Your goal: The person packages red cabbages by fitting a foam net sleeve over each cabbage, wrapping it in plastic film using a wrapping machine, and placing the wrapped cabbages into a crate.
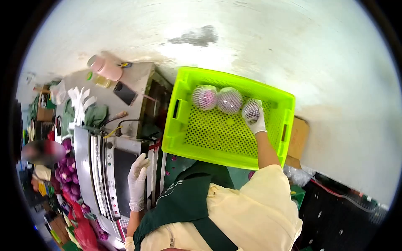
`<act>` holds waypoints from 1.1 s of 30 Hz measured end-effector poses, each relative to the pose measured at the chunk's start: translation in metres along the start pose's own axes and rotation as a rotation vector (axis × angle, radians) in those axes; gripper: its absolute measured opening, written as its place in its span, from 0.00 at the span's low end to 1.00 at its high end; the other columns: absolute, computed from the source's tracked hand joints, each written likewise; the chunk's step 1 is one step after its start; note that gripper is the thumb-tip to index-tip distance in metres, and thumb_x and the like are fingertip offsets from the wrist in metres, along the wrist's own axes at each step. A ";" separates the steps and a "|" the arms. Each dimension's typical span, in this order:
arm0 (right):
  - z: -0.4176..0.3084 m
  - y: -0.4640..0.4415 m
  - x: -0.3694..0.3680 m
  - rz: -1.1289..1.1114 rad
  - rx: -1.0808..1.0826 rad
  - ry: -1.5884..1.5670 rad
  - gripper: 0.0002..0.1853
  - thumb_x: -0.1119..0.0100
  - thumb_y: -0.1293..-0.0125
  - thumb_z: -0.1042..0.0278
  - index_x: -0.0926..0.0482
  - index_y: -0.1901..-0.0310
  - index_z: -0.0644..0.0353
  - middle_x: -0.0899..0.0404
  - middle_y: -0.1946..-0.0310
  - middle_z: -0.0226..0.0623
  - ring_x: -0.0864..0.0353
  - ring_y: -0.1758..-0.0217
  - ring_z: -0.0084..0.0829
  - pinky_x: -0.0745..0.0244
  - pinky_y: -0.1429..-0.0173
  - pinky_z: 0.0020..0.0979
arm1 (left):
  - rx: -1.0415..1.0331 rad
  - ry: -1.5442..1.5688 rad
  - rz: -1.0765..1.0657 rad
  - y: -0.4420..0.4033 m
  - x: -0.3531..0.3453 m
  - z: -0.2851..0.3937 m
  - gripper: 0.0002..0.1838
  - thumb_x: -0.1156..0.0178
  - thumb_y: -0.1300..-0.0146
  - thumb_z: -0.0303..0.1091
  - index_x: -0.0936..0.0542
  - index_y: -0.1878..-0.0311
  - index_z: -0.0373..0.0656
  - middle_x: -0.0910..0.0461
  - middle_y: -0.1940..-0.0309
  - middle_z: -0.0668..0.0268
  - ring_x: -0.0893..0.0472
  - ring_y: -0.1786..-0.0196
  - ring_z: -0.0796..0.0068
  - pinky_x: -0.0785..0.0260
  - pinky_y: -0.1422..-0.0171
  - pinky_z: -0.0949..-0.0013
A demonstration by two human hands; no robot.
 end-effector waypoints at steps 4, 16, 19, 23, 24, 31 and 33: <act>-0.004 -0.004 -0.079 -0.276 0.075 0.421 0.13 0.45 0.35 0.47 0.26 0.64 0.46 0.25 0.69 0.25 0.29 0.66 0.24 0.30 0.60 0.30 | 0.049 0.103 -0.026 0.009 -0.001 -0.004 0.25 0.45 0.33 0.25 0.33 0.33 0.36 0.28 0.38 0.56 0.27 0.37 0.68 0.38 0.30 0.66; 0.203 0.270 -0.364 -0.886 1.589 1.519 0.23 0.45 0.38 0.77 0.30 0.39 0.64 0.30 0.40 0.48 0.34 0.36 0.46 0.39 0.31 0.42 | -0.194 0.064 0.336 0.119 0.104 0.002 0.29 0.37 0.37 0.33 0.32 0.32 0.44 0.24 0.42 0.63 0.24 0.42 0.71 0.34 0.33 0.66; 0.313 0.299 -0.385 -1.133 1.344 1.506 0.21 0.48 0.36 0.78 0.30 0.41 0.64 0.30 0.42 0.48 0.35 0.34 0.45 0.42 0.30 0.43 | -0.360 -0.080 0.543 0.161 0.165 0.013 0.29 0.37 0.38 0.31 0.30 0.33 0.43 0.22 0.44 0.60 0.23 0.42 0.71 0.34 0.33 0.67; 0.386 0.247 -0.374 -0.905 1.005 1.646 0.19 0.49 0.29 0.64 0.28 0.43 0.68 0.28 0.45 0.51 0.31 0.40 0.47 0.37 0.36 0.38 | -0.410 0.053 0.854 0.226 0.291 -0.014 0.29 0.37 0.37 0.30 0.32 0.32 0.40 0.28 0.37 0.62 0.28 0.37 0.73 0.37 0.32 0.68; 0.399 0.225 -0.372 -0.949 0.876 1.656 0.20 0.52 0.28 0.60 0.26 0.46 0.69 0.22 0.51 0.52 0.24 0.48 0.46 0.33 0.41 0.38 | -0.423 0.105 0.942 0.240 0.332 -0.023 0.30 0.37 0.37 0.30 0.33 0.32 0.40 0.29 0.36 0.63 0.30 0.35 0.73 0.39 0.30 0.67; 0.386 0.210 -0.369 -0.698 0.948 1.683 0.17 0.51 0.28 0.58 0.21 0.56 0.67 0.21 0.69 0.39 0.26 0.67 0.31 0.30 0.58 0.32 | -0.298 -0.136 1.443 0.230 0.633 -0.103 0.48 0.28 0.47 0.46 0.41 0.28 0.39 0.35 0.35 0.46 0.34 0.32 0.55 0.42 0.29 0.61; 0.382 0.223 -0.368 -0.676 0.963 1.654 0.15 0.51 0.28 0.60 0.22 0.62 0.66 0.29 0.77 0.31 0.34 0.74 0.23 0.36 0.67 0.29 | -0.088 -0.426 1.538 0.204 0.680 -0.089 0.54 0.27 0.53 0.56 0.42 0.28 0.38 0.35 0.36 0.40 0.33 0.34 0.47 0.40 0.30 0.58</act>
Point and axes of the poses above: each hand's wrist, its own y-axis away from the middle knuckle, its own x-axis out of the back of the hand, z = x × y, the point moved 9 cm from there along -y, towards the middle knuckle
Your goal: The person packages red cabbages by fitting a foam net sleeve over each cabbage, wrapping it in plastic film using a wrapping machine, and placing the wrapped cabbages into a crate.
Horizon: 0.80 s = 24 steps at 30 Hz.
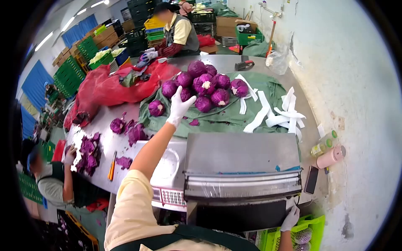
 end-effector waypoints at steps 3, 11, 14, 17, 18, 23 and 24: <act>-0.007 0.006 0.000 -0.042 -0.088 -0.097 0.14 0.51 0.28 0.62 0.24 0.65 0.64 0.31 0.78 0.27 0.37 0.75 0.20 0.40 0.69 0.26 | 0.519 0.246 0.039 -0.065 -0.071 -0.051 0.55 0.30 0.52 0.59 0.42 0.28 0.36 0.37 0.33 0.42 0.35 0.31 0.48 0.40 0.29 0.58; -0.003 0.008 -0.001 -0.002 -0.073 -0.125 0.13 0.53 0.27 0.63 0.26 0.65 0.65 0.31 0.77 0.26 0.36 0.72 0.19 0.39 0.67 0.25 | 0.823 0.571 -0.170 -0.103 -0.156 -0.104 0.59 0.48 0.47 0.77 0.48 0.26 0.37 0.44 0.27 0.52 0.42 0.26 0.54 0.47 0.27 0.51; -0.005 0.007 0.005 0.037 -0.021 -0.027 0.16 0.53 0.27 0.62 0.29 0.72 0.61 0.35 0.79 0.27 0.39 0.75 0.20 0.42 0.69 0.26 | 0.690 0.684 -0.043 -0.120 -0.177 -0.125 0.51 0.36 0.47 0.63 0.39 0.30 0.34 0.31 0.36 0.53 0.30 0.36 0.60 0.39 0.32 0.60; -0.009 0.011 0.004 0.041 -0.018 -0.045 0.17 0.54 0.27 0.61 0.29 0.72 0.61 0.36 0.80 0.26 0.39 0.75 0.19 0.43 0.69 0.26 | 0.661 0.837 -0.024 -0.129 -0.196 -0.156 0.44 0.35 0.46 0.56 0.34 0.32 0.35 0.29 0.38 0.54 0.28 0.38 0.61 0.38 0.33 0.61; -0.008 0.013 0.005 0.047 -0.024 -0.048 0.17 0.54 0.27 0.61 0.29 0.72 0.61 0.36 0.80 0.26 0.39 0.75 0.19 0.43 0.69 0.26 | 0.680 0.859 -0.001 -0.130 -0.199 -0.167 0.44 0.36 0.46 0.57 0.34 0.33 0.35 0.28 0.38 0.54 0.27 0.39 0.61 0.37 0.35 0.60; 0.017 0.005 0.005 -0.012 -0.101 0.005 0.17 0.53 0.28 0.60 0.25 0.62 0.69 0.28 0.73 0.36 0.33 0.68 0.28 0.35 0.59 0.31 | 0.850 1.234 -0.215 -0.095 -0.152 -0.102 0.42 0.45 0.47 0.68 0.30 0.35 0.48 0.26 0.42 0.59 0.24 0.45 0.58 0.33 0.41 0.48; 0.004 0.007 0.006 -0.018 -0.074 0.054 0.17 0.53 0.28 0.59 0.25 0.62 0.69 0.27 0.72 0.36 0.32 0.67 0.28 0.35 0.59 0.31 | 0.863 1.258 -0.245 -0.094 -0.140 -0.107 0.42 0.48 0.47 0.70 0.32 0.34 0.53 0.28 0.38 0.63 0.27 0.39 0.59 0.36 0.37 0.48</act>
Point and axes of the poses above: each hand's wrist, its own y-axis away from the middle knuckle, its own x-axis out of the back of the hand, z = x × y, the point moved 9 cm from there along -y, towards the middle knuckle
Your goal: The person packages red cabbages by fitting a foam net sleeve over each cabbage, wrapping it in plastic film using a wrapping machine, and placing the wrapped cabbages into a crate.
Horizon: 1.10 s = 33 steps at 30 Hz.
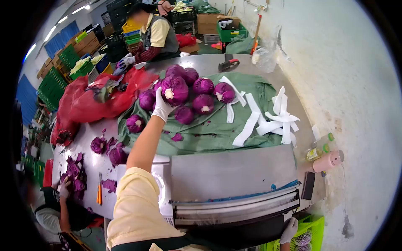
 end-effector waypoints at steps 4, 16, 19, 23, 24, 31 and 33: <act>-0.008 -0.001 -0.003 -0.041 0.037 -0.011 0.19 0.54 0.27 0.58 0.26 0.62 0.70 0.27 0.72 0.37 0.31 0.67 0.29 0.35 0.58 0.32 | 0.083 -0.010 -0.155 0.135 0.002 0.033 0.37 0.50 0.40 0.65 0.33 0.32 0.53 0.31 0.33 0.63 0.32 0.32 0.59 0.41 0.31 0.43; -0.033 0.000 -0.009 -0.120 0.077 0.116 0.28 0.60 0.25 0.48 0.23 0.54 0.71 0.20 0.62 0.47 0.25 0.60 0.41 0.32 0.48 0.36 | 0.317 -0.204 0.458 0.409 0.184 -0.030 0.33 0.46 0.37 0.57 0.35 0.33 0.49 0.30 0.38 0.57 0.26 0.40 0.55 0.31 0.40 0.42; -0.035 0.003 -0.011 -0.146 0.063 0.141 0.27 0.62 0.25 0.47 0.23 0.58 0.67 0.20 0.65 0.46 0.22 0.61 0.45 0.32 0.53 0.40 | -0.130 -0.721 0.259 0.412 0.180 -0.004 0.27 0.44 0.34 0.45 0.32 0.34 0.46 0.31 0.38 0.56 0.26 0.41 0.57 0.28 0.43 0.55; -0.035 0.002 -0.012 -0.105 0.115 0.117 0.27 0.63 0.25 0.48 0.23 0.61 0.66 0.20 0.69 0.44 0.22 0.65 0.44 0.31 0.56 0.41 | -0.958 -1.420 0.277 0.464 0.062 0.040 0.27 0.41 0.37 0.37 0.31 0.34 0.44 0.30 0.39 0.54 0.33 0.34 0.49 0.41 0.29 0.59; -0.033 0.000 -0.011 -0.065 0.165 0.153 0.24 0.61 0.25 0.51 0.23 0.62 0.65 0.21 0.72 0.42 0.23 0.68 0.42 0.31 0.58 0.40 | -0.984 -1.678 0.260 0.464 0.042 0.024 0.27 0.40 0.37 0.40 0.29 0.36 0.46 0.28 0.40 0.56 0.34 0.33 0.50 0.45 0.28 0.56; -0.025 0.001 -0.017 -0.148 0.213 0.034 0.16 0.54 0.27 0.60 0.23 0.60 0.66 0.22 0.69 0.40 0.24 0.65 0.38 0.31 0.55 0.36 | -0.991 -2.055 0.284 0.433 0.037 -0.015 0.27 0.34 0.47 0.52 0.21 0.46 0.47 0.25 0.48 0.56 0.30 0.40 0.50 0.38 0.37 0.50; -0.010 -0.003 -0.016 -0.134 0.188 -0.001 0.15 0.52 0.28 0.63 0.23 0.55 0.68 0.21 0.61 0.44 0.23 0.58 0.40 0.31 0.49 0.36 | -0.926 -2.004 0.520 0.439 0.036 -0.009 0.27 0.33 0.48 0.49 0.21 0.48 0.43 0.25 0.49 0.55 0.28 0.44 0.52 0.36 0.40 0.54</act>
Point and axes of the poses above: each hand's wrist, its own y-axis away from the middle knuckle, its own x-axis out of the back of the hand, z = x × y, the point moved 9 cm from there along -y, towards the middle knuckle
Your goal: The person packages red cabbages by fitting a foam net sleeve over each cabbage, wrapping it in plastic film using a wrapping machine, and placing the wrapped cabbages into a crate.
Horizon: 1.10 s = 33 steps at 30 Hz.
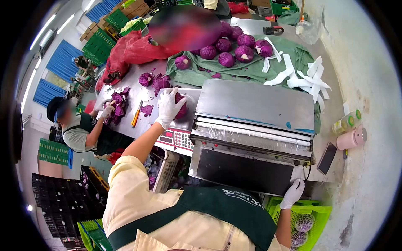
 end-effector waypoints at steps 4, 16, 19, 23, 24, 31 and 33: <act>-0.005 -0.013 0.018 0.004 0.163 -0.006 0.15 0.50 0.30 0.67 0.23 0.52 0.70 0.20 0.56 0.46 0.23 0.53 0.38 0.31 0.45 0.35 | -0.040 0.035 0.068 -0.002 -0.002 0.008 0.12 0.31 0.50 0.43 0.14 0.65 0.49 0.21 0.56 0.66 0.26 0.47 0.60 0.34 0.45 0.57; -0.244 -0.172 -0.019 -0.310 0.495 -0.220 0.12 0.51 0.29 0.69 0.21 0.53 0.68 0.21 0.62 0.35 0.25 0.59 0.27 0.30 0.52 0.28 | 0.419 0.187 0.496 -0.011 0.077 -0.089 0.11 0.44 0.30 0.35 0.19 0.58 0.37 0.21 0.75 0.67 0.25 0.77 0.78 0.33 0.69 0.72; -0.283 -0.241 -0.085 -0.412 0.640 -0.172 0.12 0.46 0.31 0.68 0.20 0.55 0.69 0.19 0.62 0.36 0.23 0.60 0.25 0.29 0.53 0.28 | 0.270 0.365 0.305 -0.019 0.059 -0.087 0.14 0.44 0.32 0.30 0.21 0.46 0.39 0.18 0.66 0.65 0.22 0.63 0.76 0.30 0.55 0.73; -0.331 -0.295 -0.183 -0.542 0.867 0.352 0.12 0.45 0.36 0.64 0.18 0.59 0.62 0.19 0.58 0.41 0.21 0.51 0.41 0.28 0.45 0.36 | 0.347 0.480 0.434 -0.011 0.093 -0.040 0.14 0.46 0.31 0.28 0.21 0.44 0.37 0.18 0.61 0.68 0.23 0.59 0.78 0.31 0.51 0.74; -0.338 -0.302 -0.214 -0.633 0.919 0.537 0.14 0.51 0.34 0.62 0.17 0.54 0.53 0.20 0.56 0.41 0.21 0.50 0.42 0.28 0.44 0.38 | 0.396 0.514 0.384 0.006 0.081 -0.073 0.15 0.47 0.30 0.29 0.21 0.43 0.37 0.18 0.61 0.69 0.24 0.62 0.80 0.32 0.55 0.76; -0.376 -0.218 -0.330 -0.825 1.588 1.061 0.28 0.33 0.50 0.54 0.25 0.43 0.34 0.25 0.53 0.35 0.25 0.44 0.40 0.24 0.48 0.43 | 0.793 0.682 0.432 0.091 0.076 -0.130 0.17 0.52 0.26 0.33 0.26 0.38 0.39 0.26 0.71 0.76 0.41 0.79 0.90 0.52 0.78 0.84; -0.364 -0.191 -0.358 -0.954 1.687 1.189 0.17 0.37 0.45 0.55 0.20 0.52 0.43 0.23 0.55 0.35 0.23 0.47 0.41 0.24 0.51 0.42 | 0.765 0.708 0.373 0.113 0.077 -0.153 0.18 0.52 0.26 0.31 0.27 0.36 0.39 0.27 0.70 0.76 0.41 0.78 0.90 0.51 0.77 0.84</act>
Point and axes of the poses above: each hand's wrist, its own y-axis away from the middle knuckle, its own x-axis out of the back of the hand, z = x × y, the point moved 9 cm from there along -y, towards the middle knuckle
